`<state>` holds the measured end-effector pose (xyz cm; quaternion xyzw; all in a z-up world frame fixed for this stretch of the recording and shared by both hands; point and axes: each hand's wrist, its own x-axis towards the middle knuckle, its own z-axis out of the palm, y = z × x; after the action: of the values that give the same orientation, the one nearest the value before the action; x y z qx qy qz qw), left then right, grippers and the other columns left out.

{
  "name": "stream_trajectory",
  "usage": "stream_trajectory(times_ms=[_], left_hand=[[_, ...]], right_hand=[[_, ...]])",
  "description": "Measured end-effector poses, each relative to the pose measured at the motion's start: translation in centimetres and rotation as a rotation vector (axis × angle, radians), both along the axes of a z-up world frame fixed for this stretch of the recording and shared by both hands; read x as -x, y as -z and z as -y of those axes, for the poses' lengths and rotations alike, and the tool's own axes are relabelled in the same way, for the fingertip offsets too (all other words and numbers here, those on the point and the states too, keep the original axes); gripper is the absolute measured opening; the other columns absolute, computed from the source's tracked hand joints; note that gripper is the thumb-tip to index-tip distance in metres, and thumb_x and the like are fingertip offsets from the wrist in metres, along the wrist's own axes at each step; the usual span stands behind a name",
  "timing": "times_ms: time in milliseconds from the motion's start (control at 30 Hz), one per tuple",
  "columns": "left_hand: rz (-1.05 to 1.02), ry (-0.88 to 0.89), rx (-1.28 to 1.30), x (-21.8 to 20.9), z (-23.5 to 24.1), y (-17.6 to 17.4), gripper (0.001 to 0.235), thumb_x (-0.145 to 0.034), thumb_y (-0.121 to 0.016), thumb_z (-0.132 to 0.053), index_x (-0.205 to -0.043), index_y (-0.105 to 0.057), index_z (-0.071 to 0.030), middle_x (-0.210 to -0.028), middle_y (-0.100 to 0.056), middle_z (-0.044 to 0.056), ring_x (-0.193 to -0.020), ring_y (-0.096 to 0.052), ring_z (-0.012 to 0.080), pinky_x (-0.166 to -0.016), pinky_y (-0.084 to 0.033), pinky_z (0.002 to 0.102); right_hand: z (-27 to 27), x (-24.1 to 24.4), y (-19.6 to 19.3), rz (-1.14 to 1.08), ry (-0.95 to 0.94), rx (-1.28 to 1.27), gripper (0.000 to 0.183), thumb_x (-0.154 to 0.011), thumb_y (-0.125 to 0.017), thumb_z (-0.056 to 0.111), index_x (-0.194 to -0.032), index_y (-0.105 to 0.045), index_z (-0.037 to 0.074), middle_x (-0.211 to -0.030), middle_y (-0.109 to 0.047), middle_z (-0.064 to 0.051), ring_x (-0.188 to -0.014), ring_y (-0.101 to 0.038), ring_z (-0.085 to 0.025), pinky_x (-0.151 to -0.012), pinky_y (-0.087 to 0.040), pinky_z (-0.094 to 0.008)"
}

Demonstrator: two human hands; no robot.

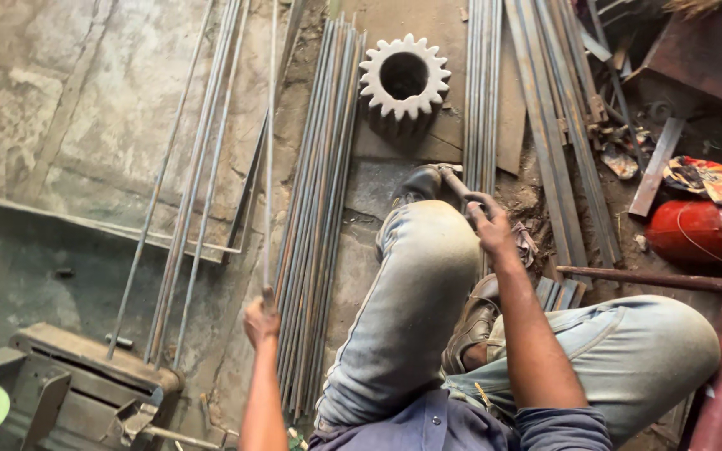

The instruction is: The person uses a hammer and a heavy metal gear as an anvil to straighten long metal rods, handling one rod at a time and striking specific points along the length before placing them back into a pile.

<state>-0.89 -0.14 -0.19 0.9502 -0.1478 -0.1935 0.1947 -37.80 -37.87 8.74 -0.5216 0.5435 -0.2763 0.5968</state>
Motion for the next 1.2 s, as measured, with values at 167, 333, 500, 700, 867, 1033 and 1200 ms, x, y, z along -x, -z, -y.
stream_trajectory(times_ms=[167,333,500,700,867,1033,1200], left_hand=[[-0.23,0.032,0.218,4.2,2.9,0.9,0.097,-0.083,-0.027,-0.092,-0.068,-0.063,-0.003,-0.062,-0.059,0.018,-0.064,-0.061,0.0303,-0.062,-0.045,0.048],[-0.355,0.152,0.278,5.7,11.4,0.1,0.096,-0.086,-0.029,-0.09,-0.068,-0.061,-0.001,-0.062,-0.054,0.013,-0.061,-0.051,0.0209,-0.059,-0.04,0.043],[-0.191,0.287,0.504,6.8,20.8,-0.4,0.052,-0.089,-0.068,-0.053,-0.101,-0.075,-0.002,-0.078,-0.07,0.013,-0.072,-0.067,0.0216,-0.067,-0.051,0.038],[-0.491,0.275,0.47,6.1,26.3,0.9,0.034,-0.095,-0.066,-0.03,-0.116,-0.073,-0.004,-0.085,-0.076,0.015,-0.074,-0.07,0.0231,-0.067,-0.053,0.037],[-0.445,0.314,0.267,6.5,23.4,-0.3,0.035,-0.098,-0.062,-0.038,-0.118,-0.072,-0.012,-0.077,-0.074,0.011,-0.061,-0.07,0.0189,-0.064,-0.054,0.036],[-0.527,0.253,0.345,7.3,20.6,-0.2,0.04,-0.105,-0.056,-0.045,-0.1,-0.063,-0.006,-0.064,-0.06,0.007,-0.051,-0.057,0.0153,-0.052,-0.046,0.037],[-1.175,0.119,0.52,5.5,23.0,-7.5,0.037,-0.106,-0.05,-0.042,-0.093,-0.059,-0.008,-0.059,-0.054,0.0,-0.047,-0.05,0.0118,-0.044,-0.042,0.028]], right_hand=[[-0.3,-0.7,-1.9,-0.003,0.025,-0.114,0.025,-0.103,-0.059,0.019,-0.126,-0.067,0.014,-0.082,-0.066,-0.002,-0.071,-0.06,-0.011,-0.061,-0.049,-0.027],[-0.6,-0.7,-2.7,-0.129,-0.026,-0.151,0.027,-0.104,-0.054,0.021,-0.128,-0.067,0.019,-0.085,-0.07,-0.002,-0.073,-0.062,-0.012,-0.063,-0.053,-0.028],[-0.6,-1.0,-3.6,-0.093,-0.008,-0.169,0.026,-0.104,-0.056,0.022,-0.127,-0.068,0.019,-0.083,-0.068,-0.002,-0.072,-0.058,-0.012,-0.061,-0.047,-0.027],[-0.8,-0.9,-3.3,-0.038,-0.034,-0.088,0.025,-0.103,-0.059,0.023,-0.126,-0.067,0.016,-0.083,-0.066,0.0,-0.071,-0.058,-0.009,-0.061,-0.045,-0.025],[-0.7,-0.8,-3.0,0.003,-0.036,-0.083,0.027,-0.103,-0.059,0.022,-0.128,-0.067,0.015,-0.084,-0.066,0.0,-0.073,-0.059,-0.008,-0.064,-0.049,-0.024],[-0.6,-0.9,-3.5,-0.035,-0.033,-0.14,0.029,-0.102,-0.058,0.024,-0.129,-0.067,0.016,-0.084,-0.067,-0.001,-0.073,-0.06,-0.01,-0.063,-0.049,-0.025],[-0.5,-1.0,-2.7,-0.01,-0.051,-0.058,0.027,-0.103,-0.06,0.023,-0.127,-0.068,0.012,-0.092,-0.066,-0.002,-0.08,-0.063,-0.01,-0.069,-0.052,-0.026]])
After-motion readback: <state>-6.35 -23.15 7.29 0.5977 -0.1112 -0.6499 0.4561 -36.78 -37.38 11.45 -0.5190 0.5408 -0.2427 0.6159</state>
